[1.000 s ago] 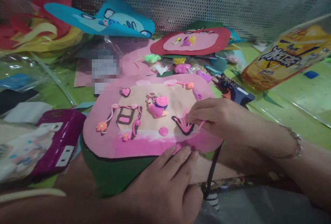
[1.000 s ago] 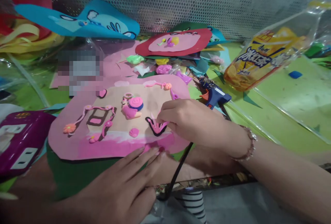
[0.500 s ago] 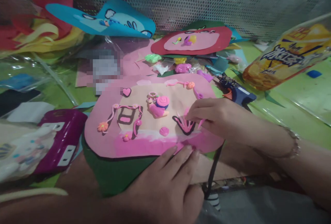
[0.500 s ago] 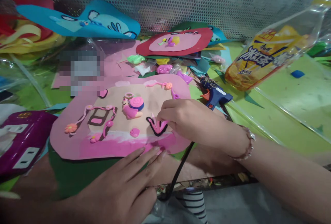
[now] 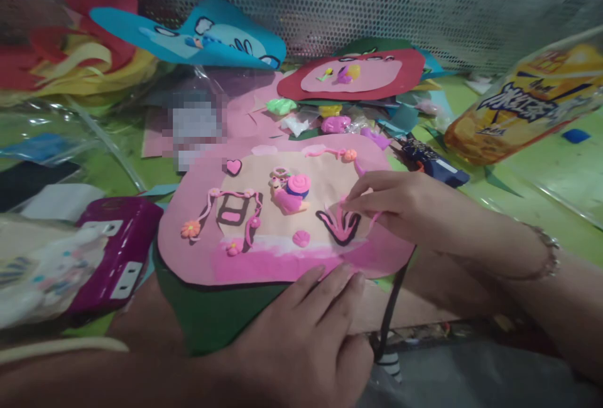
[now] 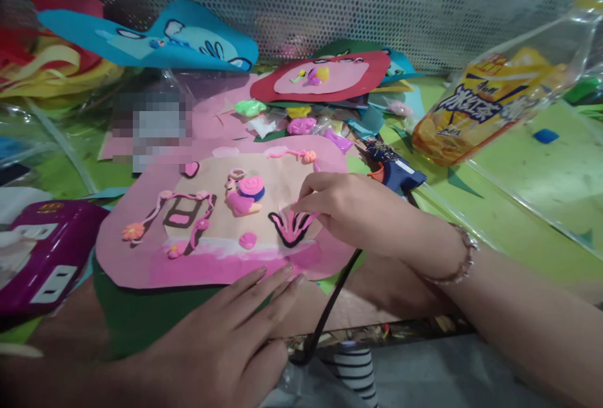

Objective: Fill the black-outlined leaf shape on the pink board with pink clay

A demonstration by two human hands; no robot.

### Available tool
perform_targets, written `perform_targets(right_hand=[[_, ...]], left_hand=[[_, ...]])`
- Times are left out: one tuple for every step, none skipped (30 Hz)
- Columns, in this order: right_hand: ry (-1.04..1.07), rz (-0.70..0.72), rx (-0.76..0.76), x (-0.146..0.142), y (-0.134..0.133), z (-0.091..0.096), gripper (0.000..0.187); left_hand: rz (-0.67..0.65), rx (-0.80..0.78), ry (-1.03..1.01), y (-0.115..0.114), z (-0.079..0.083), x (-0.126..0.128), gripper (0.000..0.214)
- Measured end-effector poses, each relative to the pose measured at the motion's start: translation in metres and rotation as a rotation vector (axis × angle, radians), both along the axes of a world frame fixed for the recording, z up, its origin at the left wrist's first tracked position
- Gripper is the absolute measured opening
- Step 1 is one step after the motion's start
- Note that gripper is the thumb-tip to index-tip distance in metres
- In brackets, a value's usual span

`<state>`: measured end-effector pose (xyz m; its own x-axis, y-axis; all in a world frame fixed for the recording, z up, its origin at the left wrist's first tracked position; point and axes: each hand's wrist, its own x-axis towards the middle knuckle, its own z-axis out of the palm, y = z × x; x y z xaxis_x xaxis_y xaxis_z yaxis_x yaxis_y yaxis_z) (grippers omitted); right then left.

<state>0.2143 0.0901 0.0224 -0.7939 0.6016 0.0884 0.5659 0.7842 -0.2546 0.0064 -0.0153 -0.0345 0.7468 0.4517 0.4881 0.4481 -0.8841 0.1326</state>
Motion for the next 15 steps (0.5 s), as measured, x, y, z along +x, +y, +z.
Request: perform_targets(right_hand=[[0.011, 0.007, 0.010, 0.0007, 0.0002, 0.0001, 0.046], [0.018, 0.015, 0.017, 0.0014, 0.0003, 0.0003, 0.047], [0.022, 0.022, 0.022, 0.0019, 0.0002, 0.0004, 0.048], [0.023, 0.032, 0.027, 0.0023, 0.0000, 0.0005, 0.050], [0.018, 0.039, 0.027, 0.0024, -0.0002, 0.0006, 0.051], [0.009, 0.045, 0.024, 0.0024, -0.0003, 0.0006, 0.052], [-0.004, 0.046, 0.021, 0.0023, -0.0005, 0.0006, 0.052], [-0.018, 0.044, 0.021, 0.0022, -0.0005, 0.0006, 0.052], [-0.031, 0.041, 0.026, 0.0021, -0.0005, 0.0004, 0.052], [-0.042, 0.037, 0.030, 0.0021, -0.0004, 0.0003, 0.051], [-0.052, 0.032, 0.035, 0.0021, -0.0002, 0.0001, 0.051], [-0.058, 0.030, 0.038, 0.0022, -0.0001, -0.0001, 0.050], [-0.063, 0.028, 0.037, 0.0024, 0.0000, -0.0003, 0.050], [-0.068, 0.026, 0.036, 0.0026, 0.0001, -0.0004, 0.049], [-0.076, 0.024, 0.039, 0.0027, 0.0002, -0.0004, 0.048]], left_hand=[[-0.003, 0.004, 0.004, 0.0004, -0.0003, 0.0002, 0.017], [-0.010, 0.011, 0.006, 0.0007, -0.0004, 0.0003, 0.017], [-0.017, 0.018, 0.010, 0.0009, -0.0001, 0.0005, 0.017], [-0.023, 0.021, 0.015, 0.0010, 0.0005, 0.0005, 0.018], [-0.025, 0.020, 0.019, 0.0010, 0.0013, 0.0005, 0.018], [-0.026, 0.016, 0.026, 0.0009, 0.0022, 0.0004, 0.018], [-0.023, 0.008, 0.031, 0.0006, 0.0032, 0.0003, 0.018], [-0.017, 0.003, 0.035, 0.0004, 0.0042, 0.0002, 0.018], [-0.016, -0.001, 0.040, 0.0001, 0.0049, 0.0000, 0.018], [-0.011, 0.011, 0.032, -0.0002, 0.0053, -0.0002, 0.017], [-0.016, 0.008, 0.035, -0.0004, 0.0054, -0.0003, 0.017], [-0.019, 0.008, 0.035, -0.0005, 0.0051, -0.0005, 0.017], [-0.021, 0.007, 0.034, -0.0006, 0.0046, -0.0006, 0.017], [-0.023, 0.006, 0.033, -0.0007, 0.0039, -0.0007, 0.017], [-0.020, 0.007, 0.029, -0.0006, 0.0032, -0.0006, 0.016]])
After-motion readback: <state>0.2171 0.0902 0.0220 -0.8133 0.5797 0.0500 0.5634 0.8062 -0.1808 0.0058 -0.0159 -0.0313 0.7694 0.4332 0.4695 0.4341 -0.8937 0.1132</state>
